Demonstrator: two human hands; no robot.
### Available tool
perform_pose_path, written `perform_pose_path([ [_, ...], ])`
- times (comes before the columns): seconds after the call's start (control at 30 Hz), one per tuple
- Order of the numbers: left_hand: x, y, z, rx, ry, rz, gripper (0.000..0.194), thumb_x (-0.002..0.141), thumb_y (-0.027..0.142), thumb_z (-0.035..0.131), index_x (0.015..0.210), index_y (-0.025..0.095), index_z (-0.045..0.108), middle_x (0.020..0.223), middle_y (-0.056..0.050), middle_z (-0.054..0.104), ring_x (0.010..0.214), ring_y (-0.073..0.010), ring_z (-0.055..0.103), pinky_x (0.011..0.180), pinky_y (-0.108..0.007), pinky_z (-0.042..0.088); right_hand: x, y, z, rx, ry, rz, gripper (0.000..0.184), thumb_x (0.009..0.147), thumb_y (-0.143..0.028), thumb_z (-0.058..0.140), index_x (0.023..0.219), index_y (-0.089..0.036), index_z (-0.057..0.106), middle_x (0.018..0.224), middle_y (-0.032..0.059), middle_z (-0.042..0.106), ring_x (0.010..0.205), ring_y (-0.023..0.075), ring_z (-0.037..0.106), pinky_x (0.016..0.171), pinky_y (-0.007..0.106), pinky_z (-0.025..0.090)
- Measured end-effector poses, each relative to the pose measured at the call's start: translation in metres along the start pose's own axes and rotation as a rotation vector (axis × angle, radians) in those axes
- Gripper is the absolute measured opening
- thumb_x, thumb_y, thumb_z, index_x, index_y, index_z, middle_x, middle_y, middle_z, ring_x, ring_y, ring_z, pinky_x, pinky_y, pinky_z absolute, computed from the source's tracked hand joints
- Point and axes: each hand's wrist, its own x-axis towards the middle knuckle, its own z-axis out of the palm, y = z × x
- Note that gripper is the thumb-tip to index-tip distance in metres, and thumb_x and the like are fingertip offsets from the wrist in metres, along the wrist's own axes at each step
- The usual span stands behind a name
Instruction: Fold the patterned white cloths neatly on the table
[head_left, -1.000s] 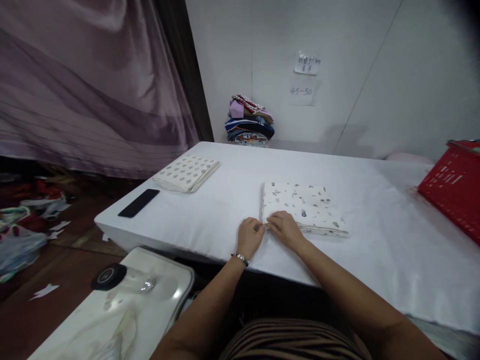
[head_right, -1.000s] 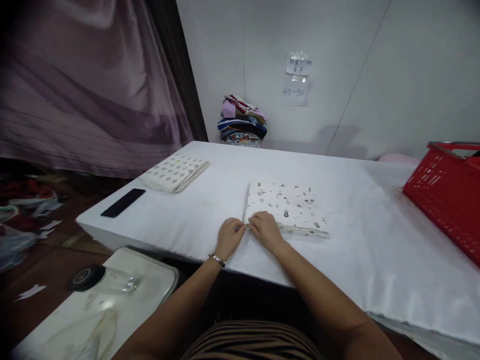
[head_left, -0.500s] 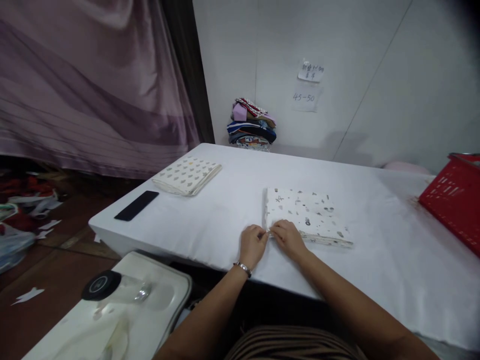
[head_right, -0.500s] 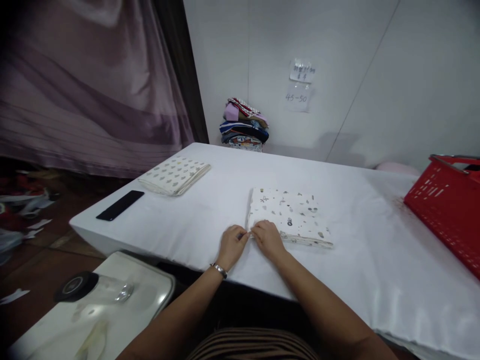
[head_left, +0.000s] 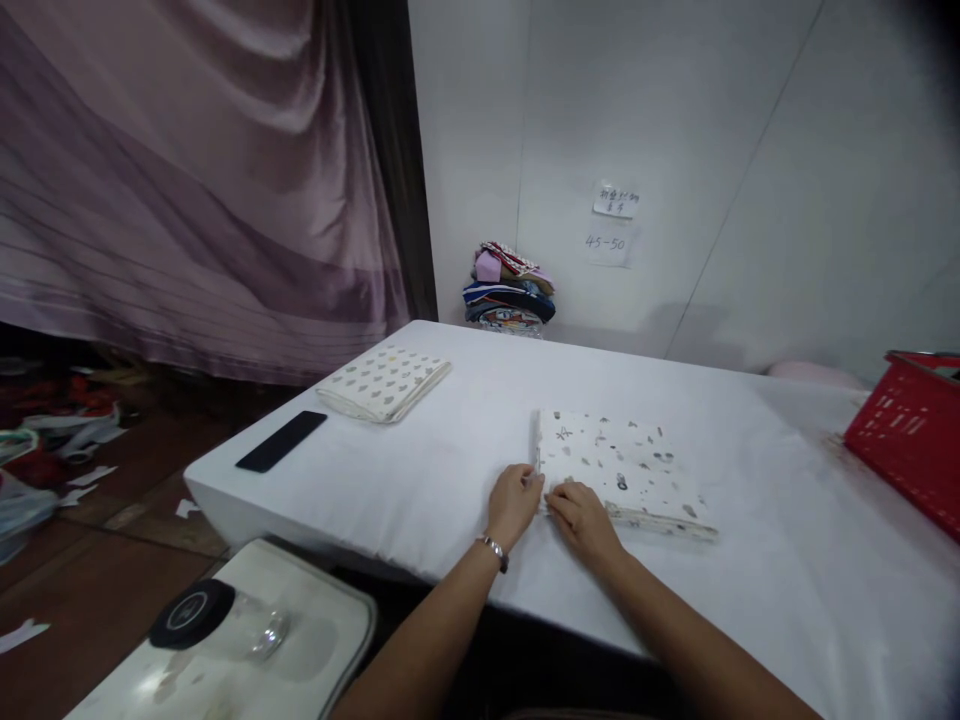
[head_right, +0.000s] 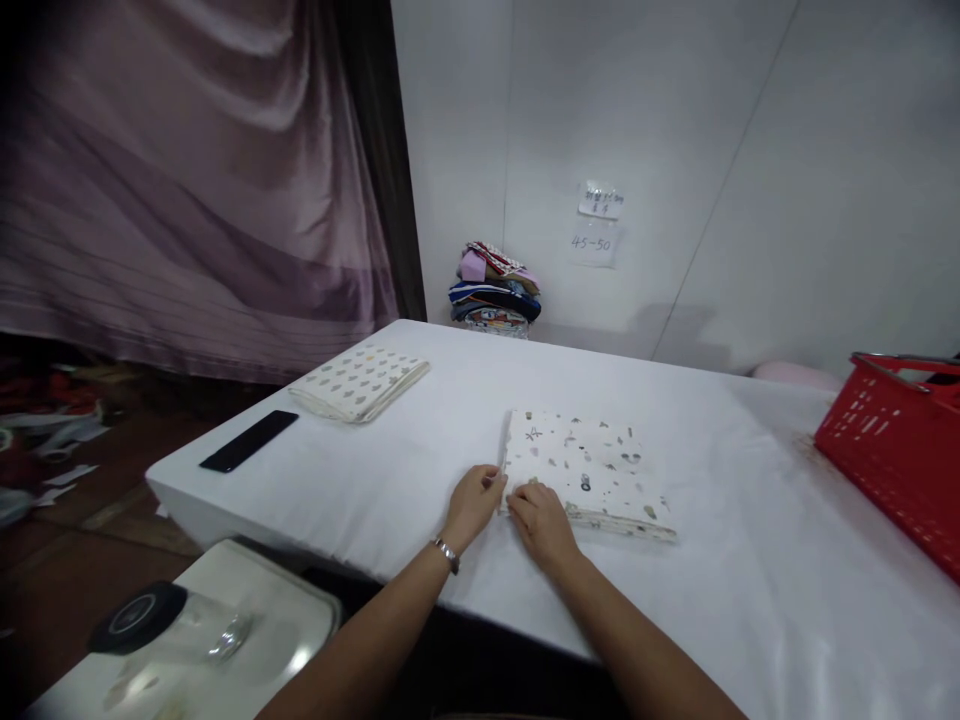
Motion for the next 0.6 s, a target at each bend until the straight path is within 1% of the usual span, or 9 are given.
perform_pose_path([
  [0.1,0.02,0.005,0.004,0.052,-0.082,-0.085,0.028,0.08,0.033,0.052,0.102,0.017,0.061,0.096,-0.007,0.068,0.085,-0.0186,0.061,0.076,-0.029,0.043,-0.002,-0.004,-0.002,0.002,-0.009,0.005,0.021,0.091,-0.021,0.044,0.103,-0.021,0.061,0.092,0.0084,0.059,0.083,0.0215,0.051,0.072,0.036,0.041],
  [0.17,0.031,0.01,0.007,0.073,-0.113,-0.102,0.031,0.08,0.033,0.051,0.105,0.017,0.06,0.095,-0.007,0.068,0.088,-0.0198,0.062,0.078,-0.029,0.043,-0.002,-0.005,-0.002,0.011,-0.013,0.007,0.021,0.091,-0.022,0.044,0.105,-0.022,0.06,0.094,0.0083,0.058,0.084,0.0218,0.051,0.072,0.036,0.042],
  [0.27,0.047,0.018,0.012,0.092,-0.124,-0.124,0.034,0.08,0.035,0.053,0.107,0.015,0.058,0.101,-0.01,0.068,0.096,-0.0218,0.062,0.081,-0.029,0.043,-0.003,-0.005,0.0,0.007,-0.007,0.013,0.022,0.091,-0.021,0.044,0.105,-0.022,0.06,0.094,0.0082,0.059,0.085,0.022,0.05,0.073,0.037,0.042],
  [0.43,0.076,0.03,0.022,0.069,-0.123,-0.215,0.043,0.08,0.036,0.052,0.115,0.01,0.054,0.116,-0.017,0.062,0.109,-0.0243,0.057,0.088,-0.03,0.041,-0.004,-0.004,0.005,-0.013,0.02,0.028,0.023,0.09,-0.02,0.045,0.106,-0.02,0.061,0.094,0.0084,0.059,0.085,0.0219,0.051,0.072,0.036,0.042],
  [0.5,0.087,0.033,0.027,0.071,-0.133,-0.253,0.046,0.08,0.037,0.051,0.115,0.008,0.055,0.118,-0.019,0.061,0.11,-0.0256,0.057,0.087,-0.03,0.042,-0.004,-0.004,0.006,-0.011,0.026,0.019,0.023,0.09,-0.02,0.045,0.106,-0.02,0.061,0.094,0.0083,0.058,0.085,0.0215,0.051,0.073,0.036,0.041],
  [0.6,0.102,0.035,0.031,0.075,-0.18,-0.321,0.051,0.076,0.041,0.056,0.112,0.005,0.057,0.115,-0.02,0.063,0.105,-0.0259,0.06,0.079,-0.027,0.046,-0.005,-0.004,0.006,-0.008,0.035,0.009,0.023,0.089,-0.017,0.046,0.108,-0.018,0.06,0.096,0.0089,0.058,0.087,0.0213,0.05,0.074,0.036,0.04],
])
